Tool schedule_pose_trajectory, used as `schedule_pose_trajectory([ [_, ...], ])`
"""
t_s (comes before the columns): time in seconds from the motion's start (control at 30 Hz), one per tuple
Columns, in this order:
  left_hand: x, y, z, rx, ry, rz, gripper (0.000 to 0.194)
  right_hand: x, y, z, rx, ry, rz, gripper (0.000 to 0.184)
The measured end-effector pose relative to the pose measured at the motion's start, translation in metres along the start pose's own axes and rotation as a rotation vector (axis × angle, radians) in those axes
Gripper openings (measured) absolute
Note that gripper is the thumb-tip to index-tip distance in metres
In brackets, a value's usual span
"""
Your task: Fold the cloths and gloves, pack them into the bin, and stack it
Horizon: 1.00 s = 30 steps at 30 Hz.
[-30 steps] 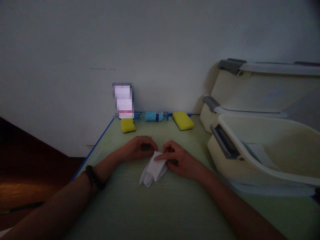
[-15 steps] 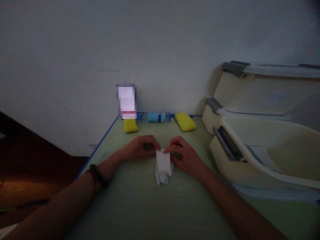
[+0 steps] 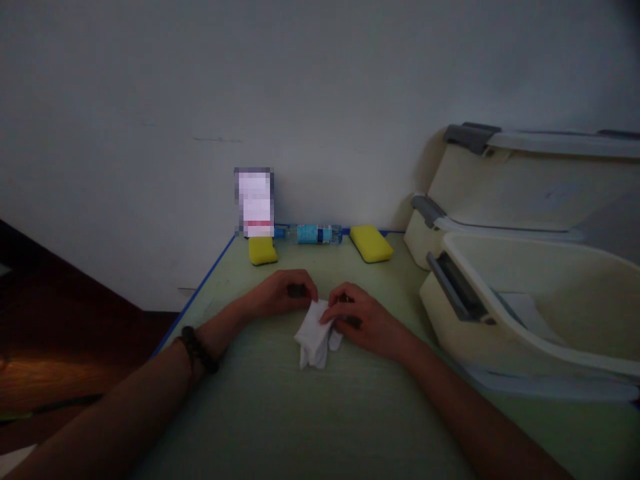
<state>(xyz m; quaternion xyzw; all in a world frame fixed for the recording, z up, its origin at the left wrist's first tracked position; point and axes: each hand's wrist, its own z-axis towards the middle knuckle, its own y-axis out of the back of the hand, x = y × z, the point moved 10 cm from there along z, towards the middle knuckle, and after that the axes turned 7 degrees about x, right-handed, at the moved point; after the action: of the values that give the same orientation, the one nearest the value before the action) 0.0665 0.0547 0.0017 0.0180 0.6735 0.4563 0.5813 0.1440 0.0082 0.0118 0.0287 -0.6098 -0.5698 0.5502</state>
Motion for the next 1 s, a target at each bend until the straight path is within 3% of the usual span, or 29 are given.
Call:
schedule_pose_trajectory([
  [0.43, -0.013, 0.0, -0.001, 0.009, -0.119, -0.036, 0.007, -0.003, 0.014, -0.001, -0.123, 0.004, -0.008, 0.029],
  [0.73, -0.02, -0.007, -0.002, 0.116, -0.103, 0.091, 0.01, 0.004, 0.009, 0.0, -0.031, 0.015, -0.151, 0.027],
  [0.9, -0.023, -0.009, -0.001, 0.104, -0.054, 0.227, 0.013, 0.0, 0.008, 0.001, -0.049, -0.094, -0.19, 0.009],
  [1.0, -0.024, -0.011, 0.0, 0.109, -0.035, 0.306, 0.017, -0.012, 0.006, 0.0, -0.059, -0.22, -0.193, 0.022],
])
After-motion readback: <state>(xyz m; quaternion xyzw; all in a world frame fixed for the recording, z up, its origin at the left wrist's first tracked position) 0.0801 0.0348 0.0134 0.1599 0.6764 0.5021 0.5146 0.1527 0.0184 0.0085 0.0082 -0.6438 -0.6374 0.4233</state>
